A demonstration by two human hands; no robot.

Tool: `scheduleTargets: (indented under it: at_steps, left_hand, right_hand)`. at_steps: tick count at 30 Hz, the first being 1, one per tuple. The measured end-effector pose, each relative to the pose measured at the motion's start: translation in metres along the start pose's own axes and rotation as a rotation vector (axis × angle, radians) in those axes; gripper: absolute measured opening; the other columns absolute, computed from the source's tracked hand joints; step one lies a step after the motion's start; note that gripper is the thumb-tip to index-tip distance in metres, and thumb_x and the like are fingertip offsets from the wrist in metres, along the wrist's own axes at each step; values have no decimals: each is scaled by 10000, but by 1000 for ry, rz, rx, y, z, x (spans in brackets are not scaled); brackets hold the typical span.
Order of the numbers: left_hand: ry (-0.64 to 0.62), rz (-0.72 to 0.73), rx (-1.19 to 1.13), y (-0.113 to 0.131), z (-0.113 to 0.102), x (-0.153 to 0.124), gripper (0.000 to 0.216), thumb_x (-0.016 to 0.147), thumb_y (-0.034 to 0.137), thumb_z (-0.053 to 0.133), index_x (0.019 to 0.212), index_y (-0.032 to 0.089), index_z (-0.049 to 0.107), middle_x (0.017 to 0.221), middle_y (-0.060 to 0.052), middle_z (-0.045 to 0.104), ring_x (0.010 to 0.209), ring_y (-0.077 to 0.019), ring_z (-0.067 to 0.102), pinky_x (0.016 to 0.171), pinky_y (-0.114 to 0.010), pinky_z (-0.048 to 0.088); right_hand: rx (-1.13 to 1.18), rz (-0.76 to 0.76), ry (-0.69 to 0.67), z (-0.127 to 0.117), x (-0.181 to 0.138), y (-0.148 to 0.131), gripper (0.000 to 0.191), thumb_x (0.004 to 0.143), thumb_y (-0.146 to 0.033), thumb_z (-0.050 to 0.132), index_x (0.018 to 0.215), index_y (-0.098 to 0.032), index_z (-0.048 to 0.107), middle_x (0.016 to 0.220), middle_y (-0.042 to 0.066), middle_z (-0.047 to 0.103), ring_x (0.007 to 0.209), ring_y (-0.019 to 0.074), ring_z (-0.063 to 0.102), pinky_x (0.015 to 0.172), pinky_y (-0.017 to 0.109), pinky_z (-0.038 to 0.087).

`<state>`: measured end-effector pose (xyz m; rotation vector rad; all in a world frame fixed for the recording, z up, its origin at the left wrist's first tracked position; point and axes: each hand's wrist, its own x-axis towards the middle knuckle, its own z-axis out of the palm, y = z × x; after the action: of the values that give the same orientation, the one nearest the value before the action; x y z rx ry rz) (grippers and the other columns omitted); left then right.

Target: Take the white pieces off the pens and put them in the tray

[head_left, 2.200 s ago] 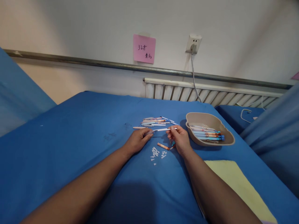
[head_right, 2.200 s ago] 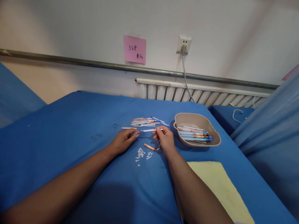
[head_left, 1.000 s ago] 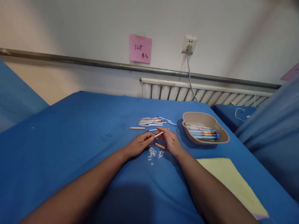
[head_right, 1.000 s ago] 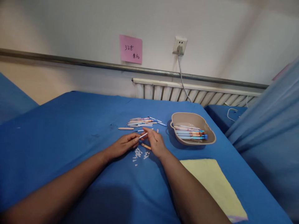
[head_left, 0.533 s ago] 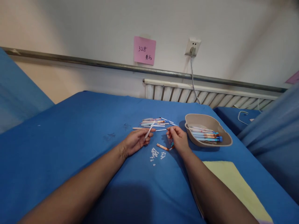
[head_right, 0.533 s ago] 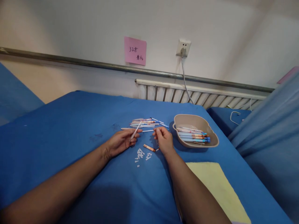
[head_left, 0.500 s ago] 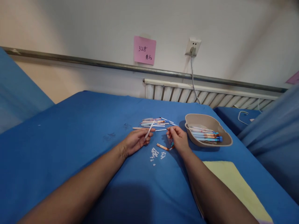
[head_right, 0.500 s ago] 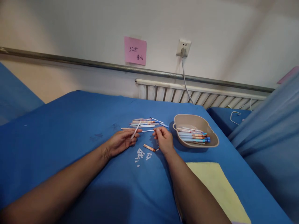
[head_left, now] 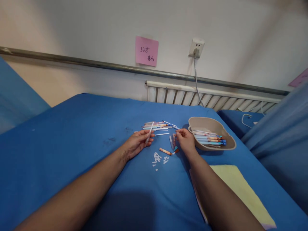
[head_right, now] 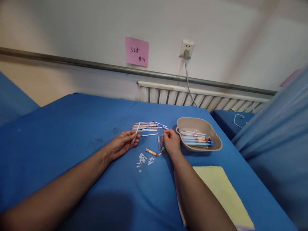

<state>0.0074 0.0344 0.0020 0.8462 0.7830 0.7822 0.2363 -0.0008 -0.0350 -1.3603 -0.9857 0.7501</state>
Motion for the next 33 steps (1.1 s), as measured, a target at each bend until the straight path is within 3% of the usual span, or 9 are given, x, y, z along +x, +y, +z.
scheduleTargets:
  at_steps: [4, 9, 12, 16, 19, 21, 25, 28, 33]
  left_hand:
    - [13, 8, -1, 0, 0, 1, 179, 795, 105, 626, 972, 128, 619, 862, -61, 672, 655, -96, 622, 608, -212, 513]
    - [-26, 11, 45, -3, -1, 1, 200, 760, 135, 676, 949, 133, 610, 886, -60, 672, 664, -94, 626, 600, -197, 511]
    - [-45, 20, 59, -5, -2, 1, 221, 740, 140, 697, 941, 134, 607, 890, -56, 670, 665, -89, 625, 598, -188, 507]
    - [-41, 26, 103, -6, -1, 1, 252, 710, 155, 728, 929, 134, 604, 877, -53, 672, 661, -86, 624, 601, -189, 499]
    - [-32, 44, 172, -8, 0, 1, 291, 688, 191, 748, 936, 137, 605, 870, -55, 676, 663, -93, 622, 595, -198, 488]
    - [-33, 65, 245, -9, 2, 1, 319, 676, 232, 756, 942, 137, 607, 862, -54, 678, 649, -93, 611, 582, -204, 478]
    - [-24, 116, 451, -11, 5, 0, 359, 682, 332, 726, 960, 135, 610, 828, -45, 676, 592, -88, 570, 514, -200, 435]
    - [-24, 136, 581, -13, 8, 0, 366, 694, 373, 690, 967, 138, 621, 801, -33, 669, 567, -85, 548, 479, -190, 391]
    - [-45, 151, 637, -16, 11, -2, 362, 688, 396, 671, 946, 144, 638, 753, -15, 653, 545, -82, 518, 488, -194, 376]
  right_hand:
    - [-397, -125, -103, -2, -6, -2, 156, 758, -343, 555, 794, -206, 620, 647, -7, 638, 580, 150, 574, 574, 258, 430]
    - [-937, -289, -261, 3, -24, -23, 183, 797, -255, 553, 955, -192, 623, 851, 80, 683, 763, 203, 616, 670, 286, 413]
    - [-1083, -305, -318, 7, -34, -34, 230, 814, -240, 531, 1024, -176, 599, 881, 105, 682, 809, 228, 623, 694, 300, 408]
    - [-1097, -334, -377, 11, -40, -36, 257, 799, -184, 509, 1041, -160, 589, 901, 118, 675, 842, 241, 624, 724, 311, 414]
    - [-964, -326, -339, 13, -36, -28, 295, 787, -155, 492, 1070, -149, 574, 895, 119, 669, 834, 231, 624, 748, 317, 424]
    - [-756, -260, -247, 14, -30, -22, 297, 777, -193, 515, 1069, -158, 561, 838, 89, 662, 761, 210, 623, 719, 314, 443]
    - [-40, 8, -69, 12, -15, -18, 306, 723, -316, 585, 994, -192, 518, 656, -26, 592, 543, 143, 575, 546, 269, 473]
    - [376, 110, -32, 9, -11, -23, 379, 664, -350, 661, 961, -198, 482, 642, -60, 586, 540, 120, 589, 530, 245, 496]
    - [529, 150, -69, 11, -17, -30, 426, 612, -307, 743, 926, -191, 480, 638, -56, 617, 562, 116, 623, 539, 222, 514]
